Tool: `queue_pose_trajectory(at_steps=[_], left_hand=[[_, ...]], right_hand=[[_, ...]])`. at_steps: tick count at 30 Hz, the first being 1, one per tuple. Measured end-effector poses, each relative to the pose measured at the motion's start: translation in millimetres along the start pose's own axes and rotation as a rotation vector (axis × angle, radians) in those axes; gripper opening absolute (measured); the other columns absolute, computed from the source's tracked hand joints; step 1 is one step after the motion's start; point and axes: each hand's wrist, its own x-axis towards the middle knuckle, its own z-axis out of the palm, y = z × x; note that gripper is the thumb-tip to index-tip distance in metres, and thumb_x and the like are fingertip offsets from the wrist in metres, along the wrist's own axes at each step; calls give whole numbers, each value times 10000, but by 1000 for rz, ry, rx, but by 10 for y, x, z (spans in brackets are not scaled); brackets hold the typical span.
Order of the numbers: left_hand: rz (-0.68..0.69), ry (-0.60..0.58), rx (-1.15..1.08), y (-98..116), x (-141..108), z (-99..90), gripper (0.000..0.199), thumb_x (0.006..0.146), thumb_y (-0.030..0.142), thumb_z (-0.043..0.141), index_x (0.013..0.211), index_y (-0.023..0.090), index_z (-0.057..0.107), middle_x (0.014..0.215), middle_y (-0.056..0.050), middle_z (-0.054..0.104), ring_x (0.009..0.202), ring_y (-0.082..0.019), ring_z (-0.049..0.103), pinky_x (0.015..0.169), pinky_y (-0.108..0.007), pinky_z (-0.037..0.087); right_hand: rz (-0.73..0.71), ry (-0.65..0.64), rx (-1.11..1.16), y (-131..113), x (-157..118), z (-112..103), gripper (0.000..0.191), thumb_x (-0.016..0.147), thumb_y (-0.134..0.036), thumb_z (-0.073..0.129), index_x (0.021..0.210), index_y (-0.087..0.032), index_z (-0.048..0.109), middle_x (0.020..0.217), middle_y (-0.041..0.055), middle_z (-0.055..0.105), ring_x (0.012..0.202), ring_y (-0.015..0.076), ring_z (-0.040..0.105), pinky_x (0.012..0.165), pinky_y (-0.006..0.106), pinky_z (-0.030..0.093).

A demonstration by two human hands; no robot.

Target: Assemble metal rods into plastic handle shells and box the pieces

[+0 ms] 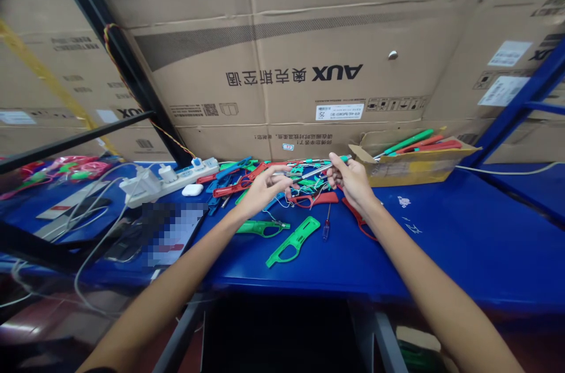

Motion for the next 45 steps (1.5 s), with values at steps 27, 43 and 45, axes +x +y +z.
queue_pose_trajectory(at_steps=[27,43,45], left_hand=[[-106,-78,-101,20,-3,-31,652,930,646,597,1346,144,594,715,29,452,546,-85,345,504,-221,250],[116,65,341,-48,-13,-6,326,949,399,635,1153,185,771,1183,-81,757,1078,-269,674,947,-364,501],[130,70,362,-55,-12,-5,313,945,393,637,1137,188,776,1170,-75,763,1083,-271,676,952,-368,502]], right_hand=[[-115,36,67,-110,61,-101,572,548,-576,943,708,-209,535,523,-61,602,374,62,514,336,157,409],[-171,-29,-51,-90,30,-79,558,637,-635,877,790,-232,522,565,-62,614,393,92,548,368,199,470],[-174,-36,-60,-88,28,-77,556,642,-633,875,793,-233,519,572,-59,620,395,95,553,369,201,471]])
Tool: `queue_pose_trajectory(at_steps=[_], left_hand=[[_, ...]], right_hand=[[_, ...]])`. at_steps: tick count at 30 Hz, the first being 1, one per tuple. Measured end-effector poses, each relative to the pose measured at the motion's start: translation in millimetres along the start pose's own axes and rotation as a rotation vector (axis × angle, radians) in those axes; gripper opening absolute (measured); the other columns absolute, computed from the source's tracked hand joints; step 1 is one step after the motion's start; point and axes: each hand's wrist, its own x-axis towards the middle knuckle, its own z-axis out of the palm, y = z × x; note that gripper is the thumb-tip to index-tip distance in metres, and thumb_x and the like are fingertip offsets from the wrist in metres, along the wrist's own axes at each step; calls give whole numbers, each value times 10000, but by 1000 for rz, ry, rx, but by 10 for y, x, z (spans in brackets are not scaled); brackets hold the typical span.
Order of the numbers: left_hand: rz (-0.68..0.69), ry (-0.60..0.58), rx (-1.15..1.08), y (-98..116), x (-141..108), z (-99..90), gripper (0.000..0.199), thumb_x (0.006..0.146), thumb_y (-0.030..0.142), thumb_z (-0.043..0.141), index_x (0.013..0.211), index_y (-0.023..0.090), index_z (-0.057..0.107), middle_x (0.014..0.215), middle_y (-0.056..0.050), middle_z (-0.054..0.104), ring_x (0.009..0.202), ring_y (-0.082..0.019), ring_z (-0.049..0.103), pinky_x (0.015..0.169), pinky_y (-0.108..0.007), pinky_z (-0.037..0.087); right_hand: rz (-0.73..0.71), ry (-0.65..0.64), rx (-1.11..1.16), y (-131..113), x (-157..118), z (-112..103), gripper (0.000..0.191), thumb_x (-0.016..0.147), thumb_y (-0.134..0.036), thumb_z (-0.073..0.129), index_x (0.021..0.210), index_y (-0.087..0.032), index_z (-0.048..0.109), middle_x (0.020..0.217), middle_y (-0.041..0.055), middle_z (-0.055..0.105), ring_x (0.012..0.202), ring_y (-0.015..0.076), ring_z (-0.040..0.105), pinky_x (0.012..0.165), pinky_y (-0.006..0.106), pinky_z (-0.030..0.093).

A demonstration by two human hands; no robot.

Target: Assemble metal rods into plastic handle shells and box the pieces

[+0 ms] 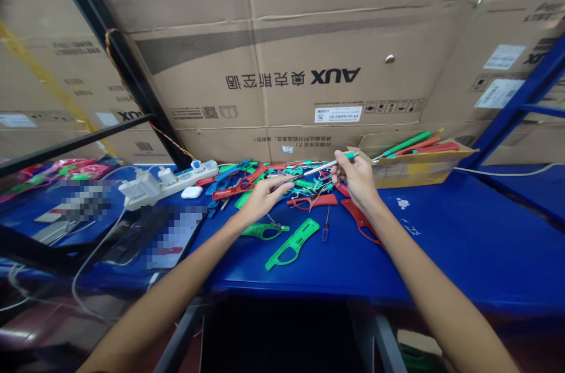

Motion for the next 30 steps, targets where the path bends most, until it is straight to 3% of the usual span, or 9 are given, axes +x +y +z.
queue_pose_trajectory(at_steps=[11,17,30], left_hand=[[-39,27,-31,-17,15,14,291,924,413,639,1026,163,747,1054,-72,754,933,-214,677,821,-299,507],[-79,37,-54,-55,25,24,331,924,458,629,1018,148,697,885,-40,708,718,-147,606,667,-253,464],[6,76,48,-31,-11,8,307,933,437,637,1021,152,710,770,-8,654,654,-141,549,628,-245,412]], right_hand=[[-1,-28,2,-13,-28,33,534,623,-608,898,791,-217,576,576,-50,637,408,93,563,381,197,468],[41,-74,19,-24,-45,45,512,637,-596,894,799,-220,586,593,-47,643,430,98,579,396,201,482],[152,-150,31,10,-50,47,494,643,-562,904,755,-187,602,650,-8,688,435,79,567,366,172,459]])
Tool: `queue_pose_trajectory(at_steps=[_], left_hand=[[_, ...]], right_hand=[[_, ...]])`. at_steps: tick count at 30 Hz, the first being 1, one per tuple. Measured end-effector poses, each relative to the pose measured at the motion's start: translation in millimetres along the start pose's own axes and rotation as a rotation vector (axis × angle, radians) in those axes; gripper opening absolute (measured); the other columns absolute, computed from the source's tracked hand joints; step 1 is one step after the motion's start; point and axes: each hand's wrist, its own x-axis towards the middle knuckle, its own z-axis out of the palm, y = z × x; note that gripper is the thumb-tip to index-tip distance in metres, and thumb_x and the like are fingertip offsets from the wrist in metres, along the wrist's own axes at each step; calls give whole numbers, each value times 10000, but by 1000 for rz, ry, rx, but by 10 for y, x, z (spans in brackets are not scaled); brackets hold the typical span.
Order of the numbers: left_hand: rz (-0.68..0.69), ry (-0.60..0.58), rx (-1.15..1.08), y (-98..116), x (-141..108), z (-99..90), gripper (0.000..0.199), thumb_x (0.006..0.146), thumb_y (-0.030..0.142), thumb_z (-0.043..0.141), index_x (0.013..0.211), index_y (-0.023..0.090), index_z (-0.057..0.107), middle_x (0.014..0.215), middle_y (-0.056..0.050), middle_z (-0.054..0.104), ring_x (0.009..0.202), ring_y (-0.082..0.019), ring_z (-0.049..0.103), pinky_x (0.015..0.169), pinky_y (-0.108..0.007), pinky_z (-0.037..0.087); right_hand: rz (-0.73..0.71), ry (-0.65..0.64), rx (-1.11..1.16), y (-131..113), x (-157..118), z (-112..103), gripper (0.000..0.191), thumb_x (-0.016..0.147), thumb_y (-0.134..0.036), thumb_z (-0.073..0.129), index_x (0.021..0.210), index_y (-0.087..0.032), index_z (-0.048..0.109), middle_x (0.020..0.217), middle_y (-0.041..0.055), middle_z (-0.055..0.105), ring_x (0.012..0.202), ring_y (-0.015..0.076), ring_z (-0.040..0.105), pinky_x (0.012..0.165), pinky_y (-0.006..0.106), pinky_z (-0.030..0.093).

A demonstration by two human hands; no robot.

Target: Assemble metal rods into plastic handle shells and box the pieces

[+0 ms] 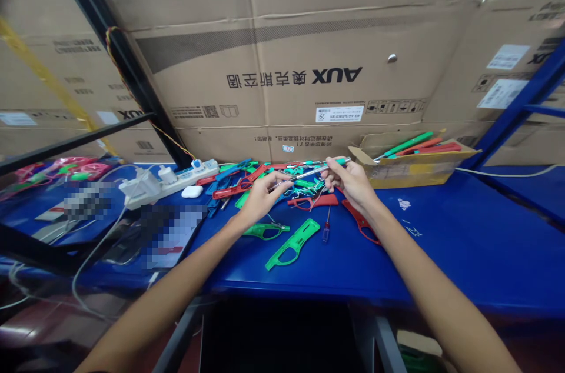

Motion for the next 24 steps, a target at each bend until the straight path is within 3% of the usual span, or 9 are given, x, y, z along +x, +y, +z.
queue_pose_trajectory(at_steps=[9,15,24], left_hand=[[59,30,103,11,-19,-6,282,962,419,607,1047,169,706,628,40,535,547,-119,423,555,-241,310],[61,69,132,40,-11,-43,229,946,368,617,1057,179,682,737,14,612,629,-132,521,612,-231,388],[83,31,188,34,-18,-31,255,964,383,619,1076,166,690,679,15,591,601,-152,521,629,-256,403]], right_hand=[[-25,58,9,-19,-4,-1,472,641,-532,907,765,-204,592,618,-21,668,440,89,568,385,184,468],[-41,73,18,-47,19,-57,486,625,-531,909,796,-222,575,621,-36,647,458,93,571,394,186,465],[-24,18,-5,-28,-19,-1,427,674,-544,878,767,-210,629,630,-22,645,456,88,547,398,194,467]])
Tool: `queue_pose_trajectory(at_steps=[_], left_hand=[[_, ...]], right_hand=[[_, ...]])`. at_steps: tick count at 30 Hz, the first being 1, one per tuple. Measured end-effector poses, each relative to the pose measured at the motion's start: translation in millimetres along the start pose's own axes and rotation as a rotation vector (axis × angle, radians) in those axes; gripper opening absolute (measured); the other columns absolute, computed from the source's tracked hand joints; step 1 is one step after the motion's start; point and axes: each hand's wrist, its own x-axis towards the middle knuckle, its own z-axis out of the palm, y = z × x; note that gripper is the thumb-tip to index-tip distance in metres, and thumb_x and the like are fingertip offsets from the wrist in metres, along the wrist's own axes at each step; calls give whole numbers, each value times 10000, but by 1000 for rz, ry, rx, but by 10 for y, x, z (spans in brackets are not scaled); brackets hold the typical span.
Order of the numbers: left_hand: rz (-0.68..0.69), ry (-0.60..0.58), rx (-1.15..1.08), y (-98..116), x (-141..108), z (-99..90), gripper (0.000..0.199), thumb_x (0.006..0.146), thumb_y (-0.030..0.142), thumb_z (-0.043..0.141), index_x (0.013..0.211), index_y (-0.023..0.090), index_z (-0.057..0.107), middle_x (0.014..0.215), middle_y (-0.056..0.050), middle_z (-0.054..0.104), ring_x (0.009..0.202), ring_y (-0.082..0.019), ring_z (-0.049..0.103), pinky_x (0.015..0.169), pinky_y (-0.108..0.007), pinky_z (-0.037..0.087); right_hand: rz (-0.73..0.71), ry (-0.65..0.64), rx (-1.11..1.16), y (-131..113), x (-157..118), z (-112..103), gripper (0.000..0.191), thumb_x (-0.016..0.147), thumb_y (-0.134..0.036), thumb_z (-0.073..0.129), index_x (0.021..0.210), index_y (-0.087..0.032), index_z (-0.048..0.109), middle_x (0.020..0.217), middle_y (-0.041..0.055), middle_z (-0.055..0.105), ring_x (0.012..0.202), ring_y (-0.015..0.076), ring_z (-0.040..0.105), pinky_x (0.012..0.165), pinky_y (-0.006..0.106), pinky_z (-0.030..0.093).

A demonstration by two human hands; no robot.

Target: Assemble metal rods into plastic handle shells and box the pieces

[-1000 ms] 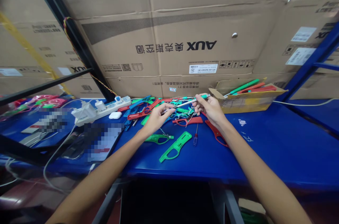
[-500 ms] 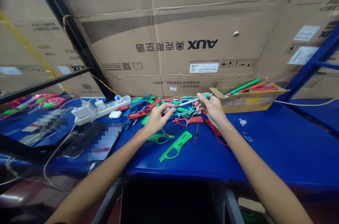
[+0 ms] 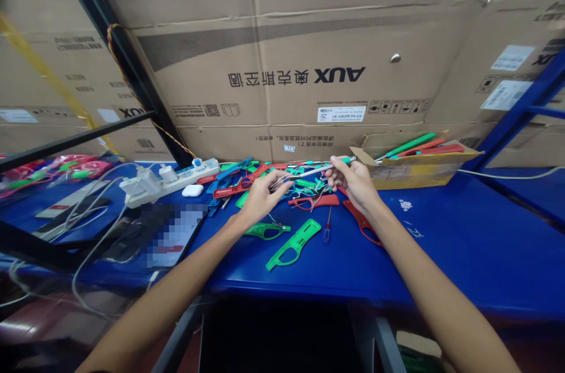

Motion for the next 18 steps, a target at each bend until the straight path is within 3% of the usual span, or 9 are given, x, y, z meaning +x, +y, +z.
queue_pose_trajectory(at_steps=[8,18], left_hand=[[53,-64,9,-21,-1,17,284,1001,365,590,1200,196,700,946,-63,712,824,-215,641,786,-321,490],[47,-122,-77,103,18,-48,344,1013,448,557,1097,185,761,868,-44,628,769,-189,541,764,-302,428]], right_hand=[[-14,11,-18,-23,5,-7,455,643,-543,896,751,-213,601,611,-28,640,439,90,547,400,201,470],[-29,30,-20,9,24,-27,457,641,-552,899,733,-202,620,592,-26,629,443,92,562,405,200,479]])
